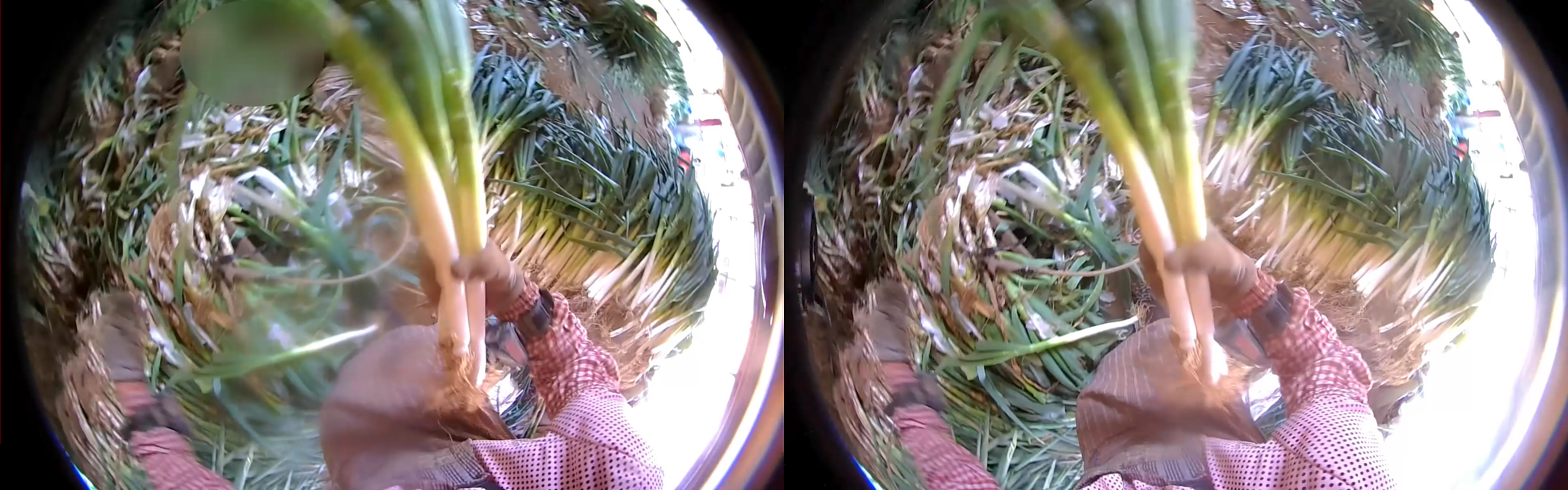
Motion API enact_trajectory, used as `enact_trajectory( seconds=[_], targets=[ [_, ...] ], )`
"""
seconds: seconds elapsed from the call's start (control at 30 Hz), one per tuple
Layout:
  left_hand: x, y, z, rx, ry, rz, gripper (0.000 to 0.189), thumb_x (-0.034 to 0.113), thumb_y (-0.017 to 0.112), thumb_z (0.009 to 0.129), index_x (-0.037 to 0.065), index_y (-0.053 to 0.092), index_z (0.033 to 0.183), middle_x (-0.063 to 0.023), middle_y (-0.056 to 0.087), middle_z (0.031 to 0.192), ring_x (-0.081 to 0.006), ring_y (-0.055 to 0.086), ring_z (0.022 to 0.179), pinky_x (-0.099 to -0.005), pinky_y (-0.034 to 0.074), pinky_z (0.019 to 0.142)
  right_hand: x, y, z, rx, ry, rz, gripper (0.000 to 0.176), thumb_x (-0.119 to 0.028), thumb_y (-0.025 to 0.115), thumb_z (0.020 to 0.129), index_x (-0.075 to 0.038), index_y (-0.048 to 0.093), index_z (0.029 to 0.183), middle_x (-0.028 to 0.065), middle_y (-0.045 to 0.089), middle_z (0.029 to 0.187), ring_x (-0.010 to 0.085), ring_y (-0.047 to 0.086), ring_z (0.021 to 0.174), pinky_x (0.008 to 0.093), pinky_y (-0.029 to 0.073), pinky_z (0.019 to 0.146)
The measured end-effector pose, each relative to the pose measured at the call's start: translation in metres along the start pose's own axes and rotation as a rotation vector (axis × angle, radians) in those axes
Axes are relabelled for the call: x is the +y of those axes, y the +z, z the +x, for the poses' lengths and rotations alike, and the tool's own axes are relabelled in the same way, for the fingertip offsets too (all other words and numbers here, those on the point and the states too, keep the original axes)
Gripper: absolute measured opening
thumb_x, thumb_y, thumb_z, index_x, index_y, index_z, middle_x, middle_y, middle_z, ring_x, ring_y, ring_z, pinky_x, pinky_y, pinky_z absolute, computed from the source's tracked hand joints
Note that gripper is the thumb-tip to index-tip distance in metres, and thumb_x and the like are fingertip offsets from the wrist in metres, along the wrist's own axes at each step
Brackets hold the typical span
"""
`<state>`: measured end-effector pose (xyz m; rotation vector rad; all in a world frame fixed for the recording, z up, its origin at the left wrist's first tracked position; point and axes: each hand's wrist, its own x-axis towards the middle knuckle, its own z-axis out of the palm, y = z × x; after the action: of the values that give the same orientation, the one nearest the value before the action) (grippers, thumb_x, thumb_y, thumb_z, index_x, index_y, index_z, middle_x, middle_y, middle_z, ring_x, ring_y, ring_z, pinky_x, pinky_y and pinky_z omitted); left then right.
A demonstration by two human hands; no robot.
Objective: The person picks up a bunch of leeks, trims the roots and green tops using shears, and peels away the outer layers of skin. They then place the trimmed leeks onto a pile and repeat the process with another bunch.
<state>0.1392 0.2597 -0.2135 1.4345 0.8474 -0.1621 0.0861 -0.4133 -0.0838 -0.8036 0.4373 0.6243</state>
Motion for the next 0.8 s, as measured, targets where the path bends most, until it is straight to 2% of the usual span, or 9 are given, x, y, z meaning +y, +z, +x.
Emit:
enact_trajectory(
  seconds=[0.07,0.17,0.23,0.3,0.37,0.43,0.53,0.7,0.8],
  targets=[
    [-0.081,0.004,-0.019,-0.173,-0.413,-0.621,0.020,0.023,0.056,0.101,0.012,0.066,0.114,-0.0001,0.063,0.097,-0.0087,0.061,0.082,-0.0225,0.052,0.065,-0.018,-0.033,0.007,0.093,-0.133,0.063,0.052,-0.022,0.078,0.080,0.004,0.060,0.122,0.0143,0.071,0.091,0.0240,0.070,0.074,0.0370,0.060,0.065],
    [-0.229,-0.006,-0.050,-0.371,0.014,0.619,0.013,0.021,0.055,0.100,0.012,0.064,0.098,0.0039,0.049,0.070,-0.0105,0.045,0.057,-0.0252,0.034,0.049,-0.046,-0.115,0.023,0.332,-0.236,-0.107,0.061,-0.042,0.075,0.084,0.002,0.062,0.124,0.0119,0.072,0.094,0.0222,0.070,0.087,0.0374,0.059,0.079],
    [-0.240,0.051,-0.128,-0.216,-0.329,0.296,0.014,0.016,0.061,0.098,0.005,0.065,0.104,0.0001,0.058,0.082,-0.0105,0.050,0.063,-0.0246,0.040,0.054,-0.056,-0.219,0.046,0.570,-0.235,-0.249,0.072,-0.048,0.079,0.082,0.003,0.059,0.128,0.0139,0.070,0.110,0.0276,0.069,0.094,0.0378,0.057,0.086],
    [-0.203,0.097,-0.182,-0.212,-0.082,0.658,0.027,0.010,0.069,0.095,-0.004,0.063,0.117,-0.0086,0.067,0.106,-0.0134,0.062,0.082,-0.0284,0.054,0.072,-0.052,-0.264,0.049,1.240,-0.106,-1.114,0.098,-0.053,0.084,0.077,0.008,0.045,0.143,0.0254,0.057,0.142,0.0386,0.057,0.129,0.0444,0.048,0.106],
    [-0.210,0.088,-0.194,-0.281,-0.010,0.694,0.033,0.016,0.071,0.094,-0.003,0.064,0.119,-0.0093,0.068,0.108,-0.0179,0.064,0.096,-0.0324,0.053,0.086,-0.035,-0.261,0.039,1.311,0.082,-1.435,0.097,-0.048,0.084,0.076,0.006,0.045,0.146,0.0287,0.061,0.136,0.0342,0.061,0.126,0.0412,0.049,0.103],
    [-0.183,0.100,-0.215,-0.296,-0.031,0.766,0.032,0.019,0.072,0.093,-0.002,0.066,0.117,-0.0098,0.070,0.107,-0.0180,0.066,0.094,-0.0330,0.054,0.086,0.020,-0.249,0.046,1.049,-0.188,-1.252,0.054,-0.031,0.078,0.087,-0.001,0.062,0.129,0.0140,0.072,0.102,0.0231,0.068,0.090,0.0361,0.056,0.081],
    [-0.194,0.086,-0.224,-0.153,-0.068,0.736,0.029,0.018,0.071,0.094,-0.002,0.066,0.114,-0.0098,0.073,0.103,-0.0189,0.070,0.095,-0.0343,0.057,0.086,0.110,-0.180,0.074,0.513,0.009,-1.262,0.039,-0.016,0.078,0.090,-0.002,0.065,0.124,0.0065,0.072,0.105,0.0133,0.069,0.086,0.0275,0.057,0.073],
    [-0.200,0.072,-0.241,0.049,-0.018,0.668,0.034,0.014,0.073,0.087,-0.002,0.065,0.117,-0.0113,0.071,0.102,-0.0232,0.070,0.094,-0.0379,0.057,0.085,0.209,-0.009,0.157,-0.036,-0.472,-1.642,0.058,-0.019,0.079,0.077,-0.012,0.063,0.132,0.0173,0.065,0.127,0.0401,0.061,0.116,0.0505,0.050,0.098],
    [-0.158,0.088,-0.231,0.199,0.270,1.275,0.070,0.037,0.077,0.084,0.004,0.055,0.142,-0.0222,0.056,0.141,-0.0401,0.053,0.131,-0.0517,0.042,0.112,0.244,0.059,0.225,0.013,-0.358,-1.693,0.087,-0.030,0.078,0.081,-0.009,0.037,0.155,0.0194,0.056,0.142,0.0427,0.050,0.132,0.0505,0.043,0.108]
  ],
)
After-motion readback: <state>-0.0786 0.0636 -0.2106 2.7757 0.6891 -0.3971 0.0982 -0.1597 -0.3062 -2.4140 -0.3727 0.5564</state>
